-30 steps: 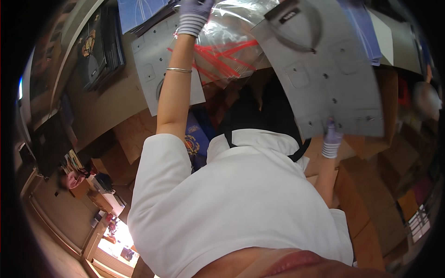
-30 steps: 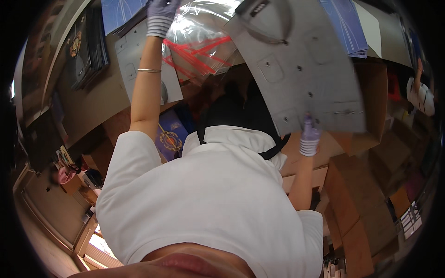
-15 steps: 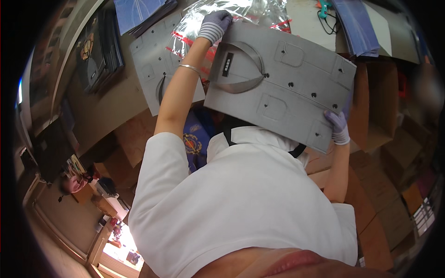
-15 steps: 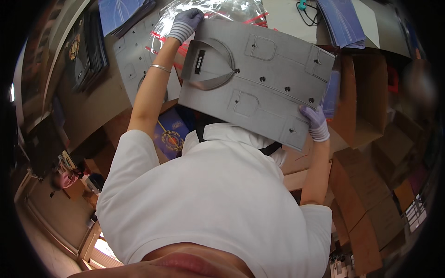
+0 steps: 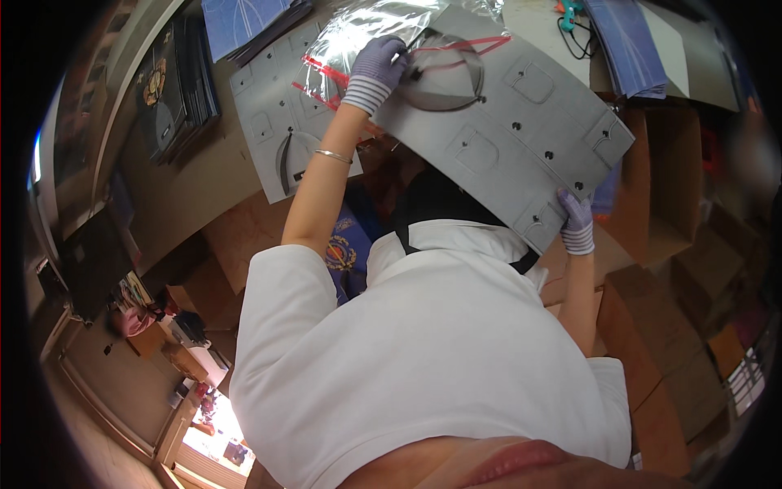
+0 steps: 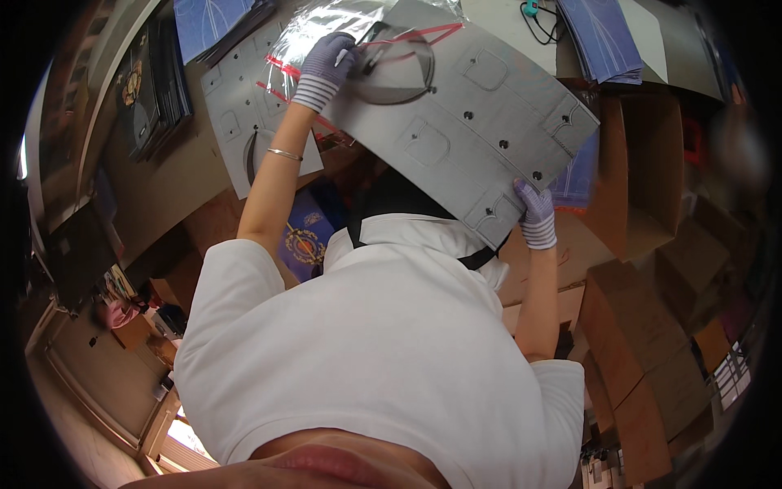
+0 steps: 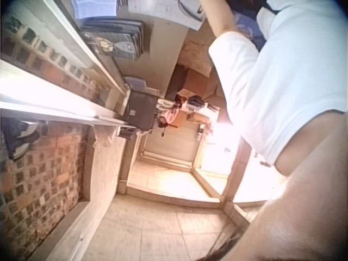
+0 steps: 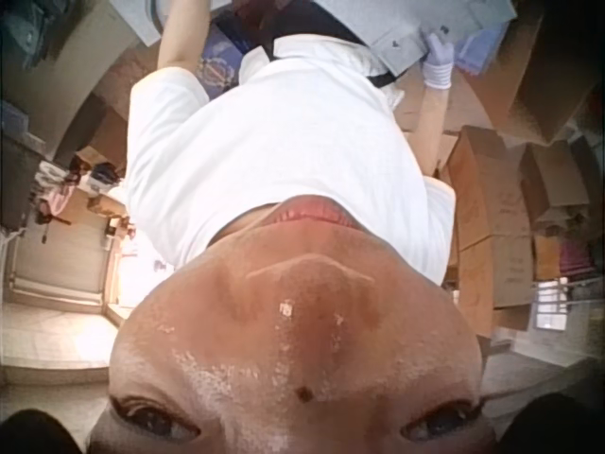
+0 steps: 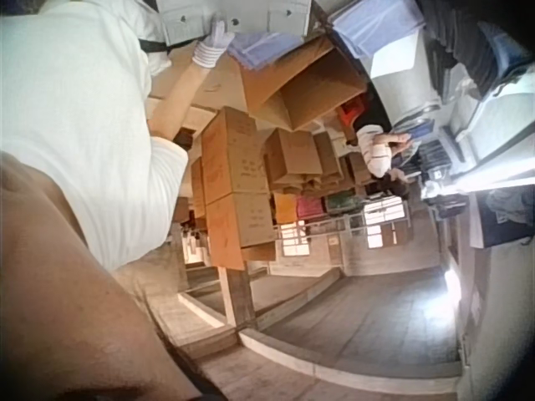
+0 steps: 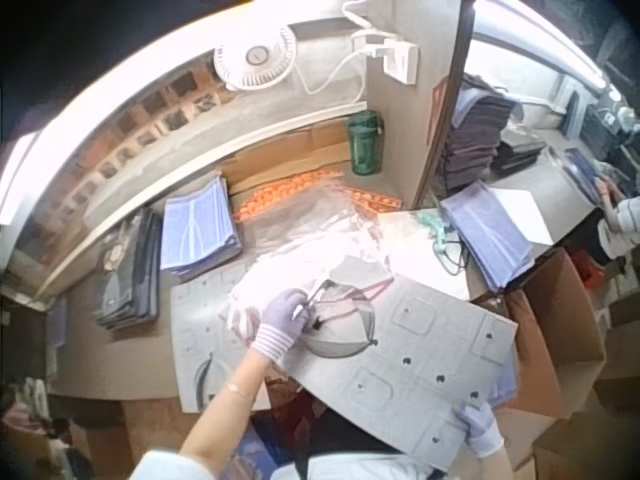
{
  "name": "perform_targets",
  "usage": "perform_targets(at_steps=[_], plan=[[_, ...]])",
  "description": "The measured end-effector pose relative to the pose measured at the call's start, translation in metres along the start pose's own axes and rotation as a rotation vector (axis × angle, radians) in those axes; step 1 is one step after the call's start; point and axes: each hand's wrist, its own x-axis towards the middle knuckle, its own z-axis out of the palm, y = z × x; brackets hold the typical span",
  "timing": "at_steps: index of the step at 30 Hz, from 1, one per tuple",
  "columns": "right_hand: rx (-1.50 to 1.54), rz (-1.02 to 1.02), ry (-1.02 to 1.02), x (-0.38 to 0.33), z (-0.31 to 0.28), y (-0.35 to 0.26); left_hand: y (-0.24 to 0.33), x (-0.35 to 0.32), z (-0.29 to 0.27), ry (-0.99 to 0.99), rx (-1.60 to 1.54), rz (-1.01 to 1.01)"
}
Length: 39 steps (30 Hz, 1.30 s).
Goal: Packaging shirts and gift bags into plastic sleeves and then into a cardboard box.
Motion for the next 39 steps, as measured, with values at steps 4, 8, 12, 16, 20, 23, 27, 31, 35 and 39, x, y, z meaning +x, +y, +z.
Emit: perform_targets(at_steps=[4, 8, 12, 16, 20, 23, 27, 31, 35, 39], plan=[[-0.044, -0.073, 0.055, 0.017, -0.019, 0.034, 0.007, -0.016, 0.016, -0.008, 0.149, -0.165], [0.0, -0.096, 0.04, 0.021, -0.018, 0.043, -0.014, -0.034, 0.016, 0.143, 0.057, -0.388], [0.011, -0.139, 0.093, 0.02, -0.012, 0.048, -0.013, -0.042, 0.006, 0.208, 0.072, -0.326], [0.13, -0.066, 0.074, 0.018, -0.005, 0.044, -0.016, -0.05, 0.003, 0.282, 0.134, -0.323], [0.14, -0.096, 0.121, 0.017, 0.001, 0.048, -0.016, -0.056, 0.002, 0.236, 0.037, -0.472], [0.194, -0.072, 0.143, 0.018, 0.0, 0.054, -0.016, -0.056, 0.003, 0.201, -0.02, -0.489], [0.097, -0.135, 0.181, 0.011, 0.007, 0.053, -0.013, -0.053, -0.002, 0.24, 0.111, -0.28], [0.096, -0.156, 0.254, -0.007, 0.028, 0.041, -0.003, -0.052, -0.005, 0.16, 0.341, -0.287], [-0.065, -0.17, 0.332, -0.016, 0.034, 0.051, 0.005, -0.053, 0.007, 0.169, 0.348, -0.187], [-0.842, -0.608, 0.298, -0.011, 0.02, 0.071, 0.039, -0.044, 0.02, 0.107, 0.159, -0.076]])
